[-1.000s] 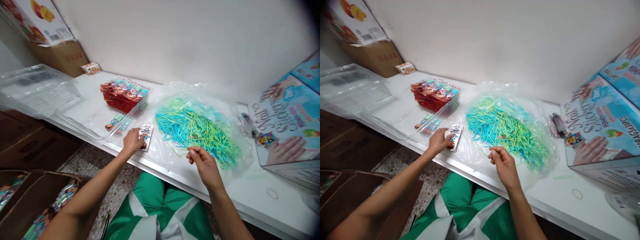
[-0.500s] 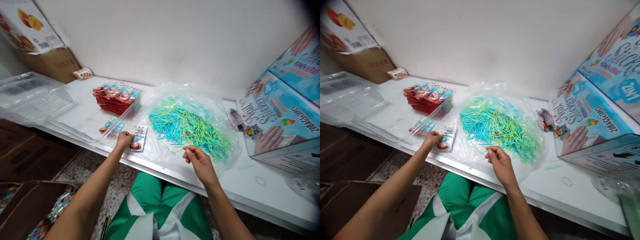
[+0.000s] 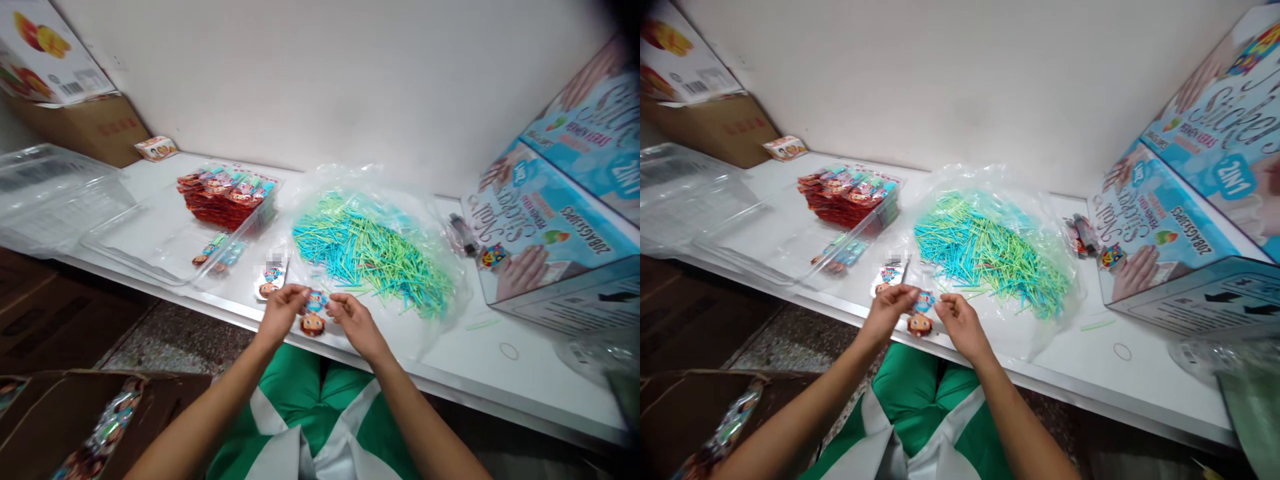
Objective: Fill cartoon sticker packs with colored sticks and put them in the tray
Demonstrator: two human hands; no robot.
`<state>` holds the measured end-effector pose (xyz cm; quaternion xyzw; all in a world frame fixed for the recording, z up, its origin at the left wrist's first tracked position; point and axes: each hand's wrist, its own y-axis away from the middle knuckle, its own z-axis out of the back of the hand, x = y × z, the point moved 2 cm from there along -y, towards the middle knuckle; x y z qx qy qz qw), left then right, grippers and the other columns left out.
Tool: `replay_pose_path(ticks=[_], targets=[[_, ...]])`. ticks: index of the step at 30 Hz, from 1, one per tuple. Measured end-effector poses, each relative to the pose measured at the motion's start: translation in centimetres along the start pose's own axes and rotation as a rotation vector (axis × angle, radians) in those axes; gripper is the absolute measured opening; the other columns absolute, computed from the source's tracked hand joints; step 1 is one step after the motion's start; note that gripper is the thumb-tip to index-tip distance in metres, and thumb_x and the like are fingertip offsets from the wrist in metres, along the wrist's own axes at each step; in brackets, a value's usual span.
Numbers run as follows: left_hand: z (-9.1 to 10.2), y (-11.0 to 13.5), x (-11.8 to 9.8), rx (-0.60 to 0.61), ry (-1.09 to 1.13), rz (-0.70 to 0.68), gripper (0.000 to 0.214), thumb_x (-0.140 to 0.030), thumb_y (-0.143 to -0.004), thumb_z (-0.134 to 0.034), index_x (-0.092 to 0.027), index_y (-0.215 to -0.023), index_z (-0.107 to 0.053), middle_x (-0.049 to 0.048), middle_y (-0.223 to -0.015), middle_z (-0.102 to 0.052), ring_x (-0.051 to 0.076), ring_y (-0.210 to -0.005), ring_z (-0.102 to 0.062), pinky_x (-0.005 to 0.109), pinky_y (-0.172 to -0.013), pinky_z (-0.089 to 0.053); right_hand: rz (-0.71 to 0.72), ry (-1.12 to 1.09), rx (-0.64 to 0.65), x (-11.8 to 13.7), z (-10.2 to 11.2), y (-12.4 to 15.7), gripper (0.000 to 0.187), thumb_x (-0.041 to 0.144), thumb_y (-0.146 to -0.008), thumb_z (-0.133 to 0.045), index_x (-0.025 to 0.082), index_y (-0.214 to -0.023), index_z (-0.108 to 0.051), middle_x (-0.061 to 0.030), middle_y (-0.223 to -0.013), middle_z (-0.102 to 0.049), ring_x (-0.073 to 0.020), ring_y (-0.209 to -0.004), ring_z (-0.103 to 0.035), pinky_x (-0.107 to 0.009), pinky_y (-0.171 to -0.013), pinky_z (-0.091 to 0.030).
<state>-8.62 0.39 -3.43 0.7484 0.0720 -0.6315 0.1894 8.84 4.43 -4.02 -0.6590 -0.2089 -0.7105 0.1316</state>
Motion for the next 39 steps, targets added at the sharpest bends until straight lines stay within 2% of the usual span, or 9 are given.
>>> replay_pose_path(ticks=[3, 7, 10, 16, 21, 24, 27, 35, 39], targets=[[-2.7, 1.4, 1.2, 0.137, 0.105, 0.112, 0.026, -0.034, -0.065, -0.072, -0.014, -0.081, -0.067, 0.0024, -0.072, -0.065, 0.011, -0.062, -0.056, 0.020, -0.057, -0.041, -0.007, -0.033, 0.078, -0.6, -0.4, 0.1, 0.026, 0.044, -0.081, -0.053, 0.018, -0.081, -0.055, 0.0008, -0.071, -0.058, -0.0121, -0.065, -0.055, -0.025, -0.063, -0.045], [-3.8, 0.8, 2.4, 0.290, 0.262, 0.236, 0.026, -0.034, -0.067, -0.072, -0.013, -0.080, -0.070, 0.0072, -0.080, -0.069, 0.015, -0.074, -0.061, 0.026, -0.069, -0.045, -0.024, -0.022, 0.181, -1.3, 0.0, 0.8, 0.026, 0.044, -0.079, -0.057, 0.018, -0.077, -0.053, 0.0030, -0.069, -0.055, -0.0102, -0.061, -0.052, -0.023, -0.059, -0.043], [-3.7, -0.1, 3.3, 0.226, 0.273, 0.274, 0.028, -0.034, -0.061, -0.077, -0.010, -0.073, -0.071, 0.0090, -0.074, -0.070, 0.016, -0.068, -0.061, 0.027, -0.069, -0.045, -0.047, 0.066, 0.245, -2.0, 0.9, 1.0, 0.029, 0.046, -0.083, -0.050, 0.018, -0.077, -0.053, 0.0022, -0.069, -0.057, -0.0098, -0.058, -0.051, -0.022, -0.056, -0.041], [-1.9, -0.8, 4.3, 0.084, 0.222, 0.297, 0.028, -0.031, -0.055, -0.080, -0.010, -0.072, -0.072, 0.0108, -0.079, -0.071, 0.013, -0.062, -0.060, 0.027, -0.067, -0.046, 0.054, 0.729, 0.120, -2.1, 4.2, -1.0, 0.024, 0.037, -0.087, -0.044, 0.018, -0.083, -0.058, -0.0011, -0.072, -0.062, -0.0145, -0.069, -0.056, -0.024, -0.063, -0.039], [-1.4, -0.9, 3.6, 0.066, 0.250, 0.299, 0.029, -0.030, -0.053, -0.081, -0.011, -0.072, -0.070, 0.0095, -0.078, -0.071, 0.014, -0.061, -0.062, 0.027, -0.066, -0.047, 0.065, 1.254, 0.119, -1.3, 2.1, -4.2, 0.026, 0.034, -0.089, -0.040, 0.021, -0.107, -0.054, -0.0059, -0.098, -0.063, -0.0182, -0.089, -0.058, -0.026, -0.072, -0.040], [-1.9, -1.2, 3.2, 0.116, 0.279, 0.327, 0.032, -0.030, -0.055, -0.080, -0.011, -0.077, -0.069, 0.0092, -0.077, -0.071, 0.016, -0.062, -0.064, 0.028, -0.064, -0.048, 0.037, 1.318, 0.115, -1.5, -0.1, -6.4, 0.026, 0.027, -0.087, -0.043, 0.016, -0.109, -0.054, -0.0136, -0.106, -0.060, -0.0229, -0.094, -0.057, -0.030, -0.074, -0.040], [-2.2, -1.7, 3.3, 0.156, 0.296, 0.282, 0.032, -0.032, -0.058, -0.078, -0.010, -0.079, -0.067, 0.0095, -0.078, -0.071, 0.017, -0.064, -0.065, 0.029, -0.067, -0.048, 0.016, 1.359, 0.112, -2.1, -0.4, -7.9, 0.025, 0.013, -0.085, -0.041, 0.011, -0.105, -0.056, -0.0178, -0.103, -0.060, -0.0245, -0.094, -0.058, -0.031, -0.075, -0.040], [-2.0, -3.1, 5.6, 0.260, 0.265, 0.224, 0.029, -0.033, -0.058, -0.078, -0.008, -0.069, -0.067, 0.0084, -0.067, -0.068, 0.014, -0.060, -0.061, 0.027, -0.066, -0.045, -0.031, 1.392, -0.054, -1.7, 4.5, -9.3, 0.029, 0.018, -0.090, -0.031, 0.011, -0.105, -0.056, -0.0154, -0.105, -0.061, -0.0216, -0.097, -0.057, -0.028, -0.079, -0.039], [-1.7, -3.3, 6.0, 0.273, 0.254, 0.223, 0.029, -0.033, -0.059, -0.077, -0.008, -0.070, -0.067, 0.0088, -0.069, -0.068, 0.014, -0.061, -0.061, 0.026, -0.065, -0.045, -0.088, 1.369, -0.131, -1.3, 4.8, -11.2, 0.036, 0.028, -0.092, -0.030, 0.010, -0.103, -0.059, -0.0164, -0.101, -0.063, -0.0226, -0.099, -0.057, -0.028, -0.080, -0.038]])
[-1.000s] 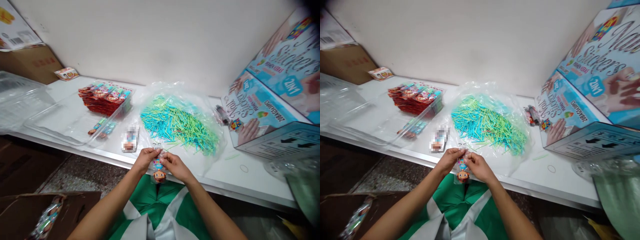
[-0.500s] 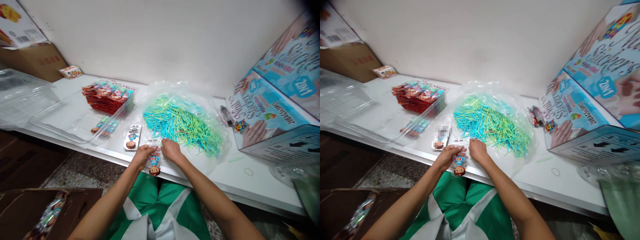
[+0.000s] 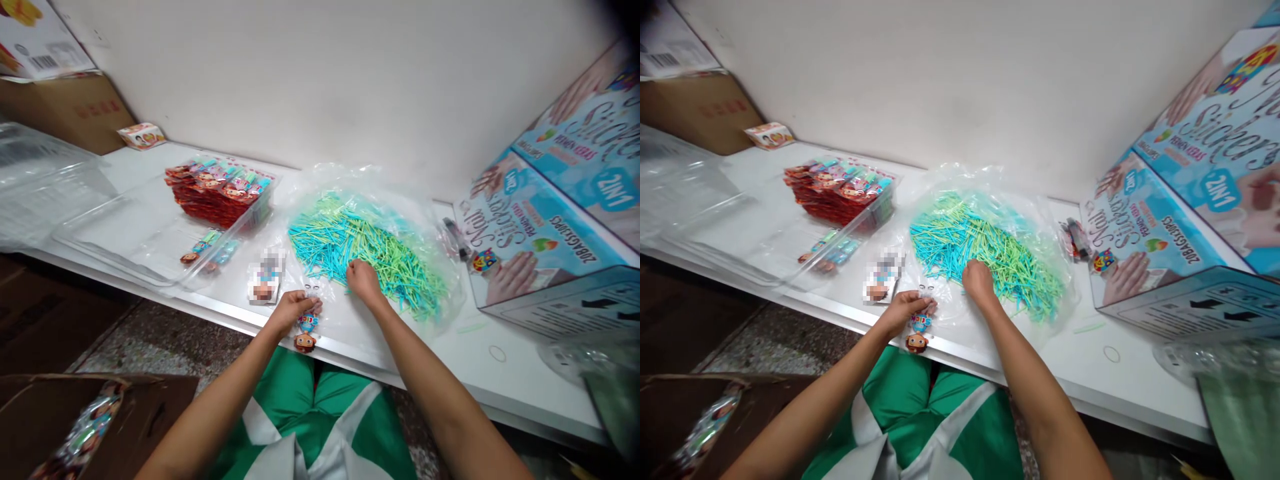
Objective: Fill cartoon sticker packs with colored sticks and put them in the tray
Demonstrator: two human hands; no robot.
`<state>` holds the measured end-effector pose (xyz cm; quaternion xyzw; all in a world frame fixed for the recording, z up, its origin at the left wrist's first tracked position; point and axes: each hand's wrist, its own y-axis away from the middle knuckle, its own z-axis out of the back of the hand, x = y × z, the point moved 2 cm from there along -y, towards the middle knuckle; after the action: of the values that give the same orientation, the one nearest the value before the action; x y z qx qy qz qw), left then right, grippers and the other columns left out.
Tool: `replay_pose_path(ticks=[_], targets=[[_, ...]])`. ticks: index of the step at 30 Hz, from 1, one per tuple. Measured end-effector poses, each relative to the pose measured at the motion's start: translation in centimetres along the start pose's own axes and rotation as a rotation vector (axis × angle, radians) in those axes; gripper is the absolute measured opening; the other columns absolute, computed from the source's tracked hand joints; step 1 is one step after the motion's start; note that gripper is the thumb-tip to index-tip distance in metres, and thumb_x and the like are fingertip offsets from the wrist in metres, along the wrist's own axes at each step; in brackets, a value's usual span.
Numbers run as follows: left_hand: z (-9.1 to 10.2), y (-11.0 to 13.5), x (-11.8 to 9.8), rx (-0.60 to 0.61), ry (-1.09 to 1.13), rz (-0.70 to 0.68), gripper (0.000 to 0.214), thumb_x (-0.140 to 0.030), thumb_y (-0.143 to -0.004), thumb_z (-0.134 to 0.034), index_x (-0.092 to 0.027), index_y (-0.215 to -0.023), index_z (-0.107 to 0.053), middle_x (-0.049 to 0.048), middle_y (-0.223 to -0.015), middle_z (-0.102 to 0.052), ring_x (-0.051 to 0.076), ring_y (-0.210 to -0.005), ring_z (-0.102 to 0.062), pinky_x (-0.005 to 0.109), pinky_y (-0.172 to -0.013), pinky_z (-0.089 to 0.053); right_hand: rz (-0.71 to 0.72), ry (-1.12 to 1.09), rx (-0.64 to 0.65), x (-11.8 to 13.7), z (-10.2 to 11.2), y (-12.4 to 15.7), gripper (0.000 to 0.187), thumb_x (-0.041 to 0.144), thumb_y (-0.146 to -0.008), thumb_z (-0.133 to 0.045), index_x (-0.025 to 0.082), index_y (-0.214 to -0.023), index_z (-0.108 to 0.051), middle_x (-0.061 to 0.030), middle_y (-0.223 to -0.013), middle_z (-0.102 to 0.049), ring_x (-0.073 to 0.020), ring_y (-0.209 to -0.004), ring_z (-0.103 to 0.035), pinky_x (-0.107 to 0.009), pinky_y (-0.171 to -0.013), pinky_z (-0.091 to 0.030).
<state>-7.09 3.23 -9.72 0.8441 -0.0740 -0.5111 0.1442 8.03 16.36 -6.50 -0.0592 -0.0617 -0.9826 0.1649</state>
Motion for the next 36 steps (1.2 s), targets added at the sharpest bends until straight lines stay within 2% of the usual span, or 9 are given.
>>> replay_pose_path(ticks=[5, 9, 15, 19, 24, 28, 30, 33, 36], targets=[[0.4, -0.1, 0.3, -0.025, -0.002, -0.013, 0.028, -0.034, -0.059, -0.077, -0.009, -0.071, -0.068, 0.0095, -0.073, -0.069, 0.015, -0.064, -0.062, 0.027, -0.065, -0.045, -0.083, -0.004, 0.041, 1.9, -0.4, -2.4, 0.058, 0.056, -0.084, -0.038, 0.006, -0.104, -0.061, -0.0228, -0.101, -0.063, -0.0297, -0.096, -0.060, -0.034, -0.075, -0.042], [0.7, -0.1, 0.4, -0.022, -0.004, 0.004, 0.030, -0.035, -0.061, -0.076, -0.009, -0.074, -0.068, 0.0092, -0.070, -0.068, 0.016, -0.063, -0.062, 0.026, -0.063, -0.046, -0.058, 0.002, 0.094, 2.3, -0.4, -3.2, 0.042, 0.042, -0.084, -0.046, 0.009, -0.102, -0.064, -0.0213, -0.104, -0.064, -0.0286, -0.098, -0.060, -0.034, -0.078, -0.043], [0.8, -0.1, 0.4, 0.009, 0.025, -0.008, 0.030, -0.035, -0.062, -0.075, -0.008, -0.073, -0.067, 0.0088, -0.068, -0.067, 0.016, -0.063, -0.061, 0.027, -0.063, -0.046, -0.024, -0.007, 0.108, -0.3, 0.3, -2.2, 0.030, 0.023, -0.086, -0.042, 0.008, -0.104, -0.060, -0.0221, -0.107, -0.062, -0.0278, -0.100, -0.059, -0.032, -0.080, -0.041], [0.7, 0.0, 0.3, 0.000, 0.023, 0.000, 0.029, -0.034, -0.062, -0.074, -0.009, -0.073, -0.067, 0.0087, -0.069, -0.067, 0.016, -0.063, -0.061, 0.027, -0.064, -0.046, -0.031, -0.052, 0.095, -2.5, 0.7, -1.0, 0.034, 0.027, -0.090, -0.033, 0.007, -0.104, -0.056, -0.0214, -0.102, -0.062, -0.0270, -0.094, -0.060, -0.032, -0.076, -0.041], [0.7, 0.0, 0.2, -0.024, -0.010, 0.003, 0.031, -0.036, -0.061, -0.075, -0.008, -0.072, -0.067, 0.0088, -0.067, -0.067, 0.017, -0.063, -0.062, 0.028, -0.066, -0.047, 0.011, -0.165, 0.075, -4.2, 1.1, 0.3, 0.033, 0.032, -0.090, -0.035, 0.008, -0.097, -0.056, -0.0191, -0.097, -0.063, -0.0253, -0.088, -0.060, -0.030, -0.072, -0.039], [0.8, -0.1, 0.4, -0.034, 0.003, 0.002, 0.032, -0.035, -0.061, -0.075, -0.008, -0.076, -0.067, 0.0105, -0.074, -0.069, 0.016, -0.064, -0.063, 0.030, -0.068, -0.048, 0.042, -0.306, 0.002, -4.9, 1.1, 1.2, 0.034, 0.032, -0.092, -0.026, 0.011, -0.100, -0.052, -0.0113, -0.089, -0.063, -0.0194, -0.080, -0.059, -0.028, -0.070, -0.041], [0.9, -0.2, 0.5, -0.039, 0.011, 0.004, 0.031, -0.034, -0.061, -0.076, -0.008, -0.076, -0.067, 0.0106, -0.075, -0.069, 0.017, -0.064, -0.063, 0.030, -0.069, -0.048, 0.085, -0.478, -0.107, -4.9, 1.1, 1.7, 0.038, 0.036, -0.094, -0.020, 0.015, -0.098, -0.051, -0.0062, -0.087, -0.062, -0.0157, -0.079, -0.057, -0.027, -0.073, -0.042], [1.0, -0.3, 0.7, -0.031, 0.022, 0.002, 0.030, -0.032, -0.061, -0.076, -0.008, -0.077, -0.067, 0.0101, -0.075, -0.069, 0.016, -0.065, -0.063, 0.030, -0.069, -0.049, 0.151, -0.831, -0.344, -4.6, 0.6, 2.7, 0.038, 0.044, -0.092, -0.025, 0.019, -0.084, -0.052, -0.0020, -0.081, -0.058, -0.0138, -0.079, -0.054, -0.028, -0.080, -0.042], [1.0, -0.4, 0.8, -0.028, 0.020, 0.001, 0.030, -0.032, -0.062, -0.075, -0.008, -0.078, -0.067, 0.0102, -0.075, -0.069, 0.016, -0.065, -0.064, 0.030, -0.069, -0.049, 0.122, -0.982, -0.420, -4.1, -0.9, 4.1, 0.035, 0.045, -0.090, -0.031, 0.019, -0.078, -0.051, -0.0014, -0.079, -0.056, -0.0137, -0.080, -0.053, -0.030, -0.084, -0.041]])
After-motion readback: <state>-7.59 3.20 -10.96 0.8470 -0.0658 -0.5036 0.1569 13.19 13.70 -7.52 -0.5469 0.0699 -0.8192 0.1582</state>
